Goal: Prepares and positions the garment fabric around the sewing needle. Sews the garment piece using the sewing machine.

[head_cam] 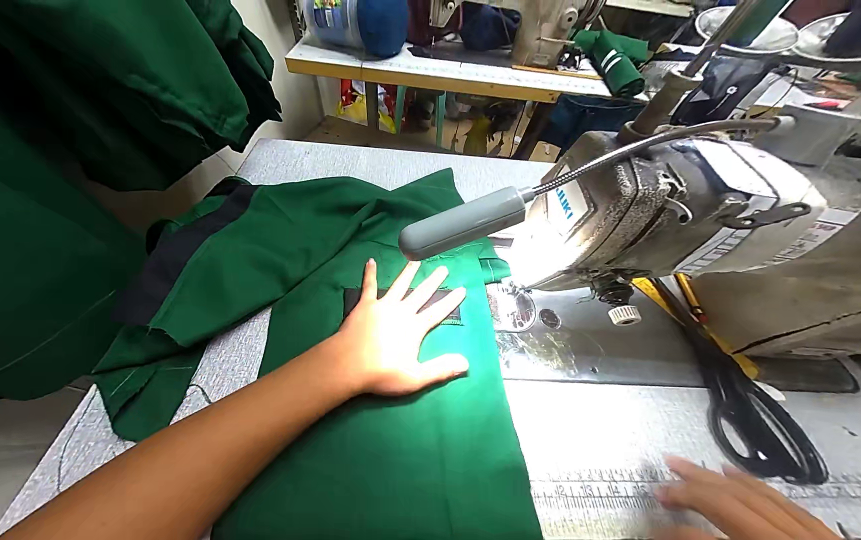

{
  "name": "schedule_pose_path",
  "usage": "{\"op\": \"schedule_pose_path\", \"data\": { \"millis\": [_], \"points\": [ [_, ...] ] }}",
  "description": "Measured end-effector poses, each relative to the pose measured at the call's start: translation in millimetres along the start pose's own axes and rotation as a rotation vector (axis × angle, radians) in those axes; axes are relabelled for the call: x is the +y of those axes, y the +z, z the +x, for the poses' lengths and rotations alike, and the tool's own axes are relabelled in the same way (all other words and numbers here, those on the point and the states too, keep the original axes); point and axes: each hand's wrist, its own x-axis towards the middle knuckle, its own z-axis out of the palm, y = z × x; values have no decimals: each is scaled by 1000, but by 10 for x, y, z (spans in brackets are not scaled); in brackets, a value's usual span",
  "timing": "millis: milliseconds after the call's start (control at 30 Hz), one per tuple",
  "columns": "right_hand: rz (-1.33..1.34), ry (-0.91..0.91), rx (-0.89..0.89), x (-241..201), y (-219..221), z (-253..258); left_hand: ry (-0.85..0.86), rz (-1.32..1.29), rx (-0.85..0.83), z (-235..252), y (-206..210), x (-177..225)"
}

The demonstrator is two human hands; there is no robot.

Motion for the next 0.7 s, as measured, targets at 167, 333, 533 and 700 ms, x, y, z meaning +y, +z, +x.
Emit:
{"op": "schedule_pose_path", "data": {
  "millis": [167,333,533,700],
  "points": [
    [25,-146,85,-59,-34,488,97,-67,291,-339,-59,-187],
    [47,-211,524,-42,260,1010,14,-56,553,-1065,134,-582],
    [97,-256,510,-200,352,1327,-2,-44,646,-1651,406,-661],
    [88,-235,459,-236,410,1320,-3,-81,611,-1758,511,-652]
  ]
}}
